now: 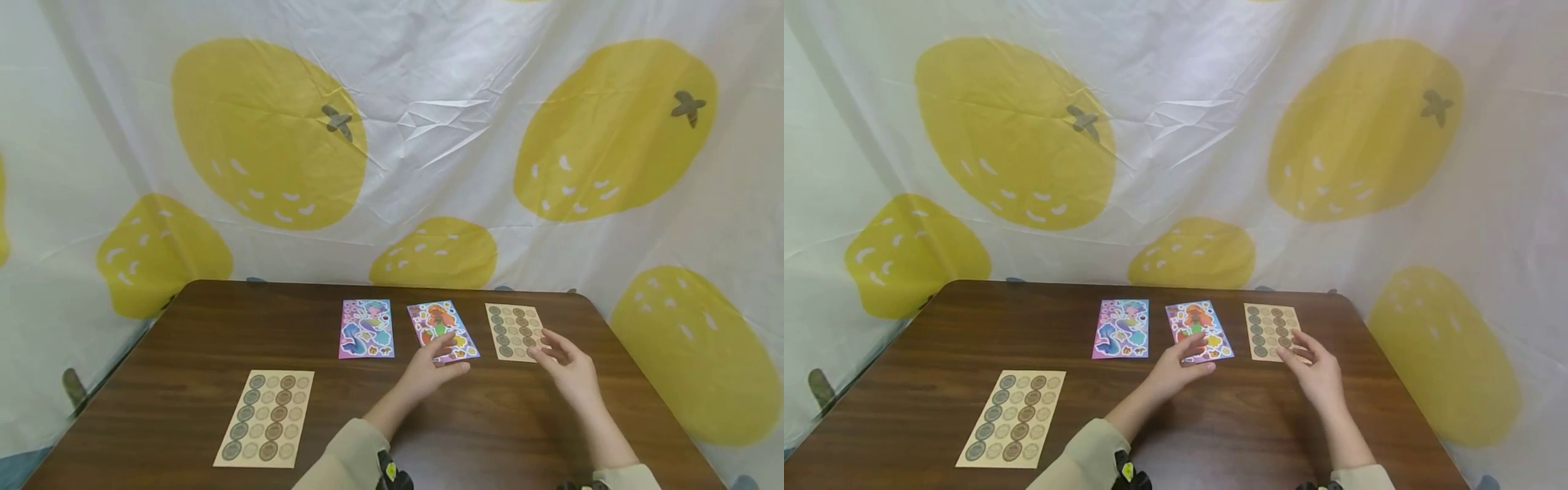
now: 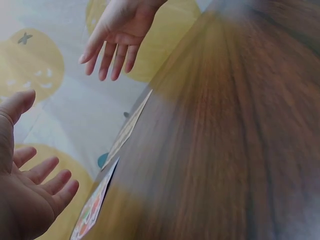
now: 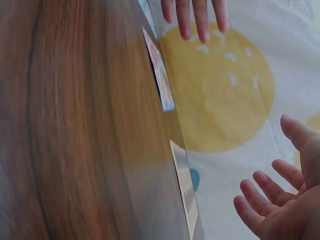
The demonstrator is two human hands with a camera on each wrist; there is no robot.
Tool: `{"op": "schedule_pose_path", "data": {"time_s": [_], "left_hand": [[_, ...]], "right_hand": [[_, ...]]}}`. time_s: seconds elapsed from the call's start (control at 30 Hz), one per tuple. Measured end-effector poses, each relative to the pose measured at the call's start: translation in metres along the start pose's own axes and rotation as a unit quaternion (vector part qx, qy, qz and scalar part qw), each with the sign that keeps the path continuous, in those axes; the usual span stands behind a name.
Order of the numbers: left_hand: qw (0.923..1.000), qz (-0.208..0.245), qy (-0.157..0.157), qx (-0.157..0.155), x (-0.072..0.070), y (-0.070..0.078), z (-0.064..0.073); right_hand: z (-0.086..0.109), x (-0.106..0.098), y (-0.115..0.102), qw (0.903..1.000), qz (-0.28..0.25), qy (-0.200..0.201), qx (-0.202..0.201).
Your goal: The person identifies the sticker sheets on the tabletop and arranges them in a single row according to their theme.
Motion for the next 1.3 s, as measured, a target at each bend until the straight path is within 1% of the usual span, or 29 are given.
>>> {"op": "schedule_pose_path", "data": {"time_s": [0.17,0.3,0.4,0.53,0.67,0.83,0.9,1.03,1.13,1.23,1.3], "left_hand": [[0.9999,0.006,0.007,-0.009,0.006,-0.002,-0.009],[0.9999,-0.007,0.008,-0.009,0.014,-0.002,-0.017],[0.9996,-0.016,0.012,-0.019,0.019,-0.002,-0.022],[0.9990,-0.015,0.025,-0.034,0.023,-0.004,-0.029],[0.9982,-0.019,0.038,-0.043,0.029,-0.006,-0.035],[0.9972,-0.007,0.036,-0.065,0.038,-0.010,-0.041],[0.9972,-0.001,0.033,-0.067,0.042,-0.011,-0.043],[0.9973,-0.006,0.028,-0.067,0.048,-0.012,-0.047],[0.9968,-0.020,0.028,-0.072,0.051,-0.014,-0.049],[0.9960,-0.021,0.028,-0.082,0.055,-0.017,-0.052],[0.9961,-0.019,0.026,-0.082,0.058,-0.017,-0.054]], "right_hand": [[-0.005,-0.003,0.011,0.9998,0.008,-0.011,0.017],[-0.008,-0.006,0.020,0.9997,0.008,-0.009,0.021],[-0.011,-0.007,0.027,0.9998,0.012,-0.007,0.018],[-0.015,-0.009,0.035,0.9997,0.013,-0.009,0.019],[-0.019,-0.010,0.042,0.9992,0.015,-0.019,0.034],[-0.025,-0.012,0.052,0.9980,0.018,-0.034,0.050],[-0.027,-0.013,0.057,0.9976,0.011,-0.042,0.053],[-0.033,-0.013,0.067,0.9966,0.002,-0.058,0.057],[-0.037,-0.012,0.073,0.9960,0.003,-0.067,0.059],[-0.039,-0.011,0.077,0.9954,0.000,-0.076,0.058],[-0.040,-0.011,0.079,0.9949,-0.005,-0.083,0.057]]}}
Point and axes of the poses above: each hand's wrist, its own z-axis away from the middle knuckle, its own x-axis out of the palm, y = z × x, the point moved 9 cm from there along -z, towards the middle knuckle, and after that the axes turned 4 degrees about -x, right-handed, at the moved point
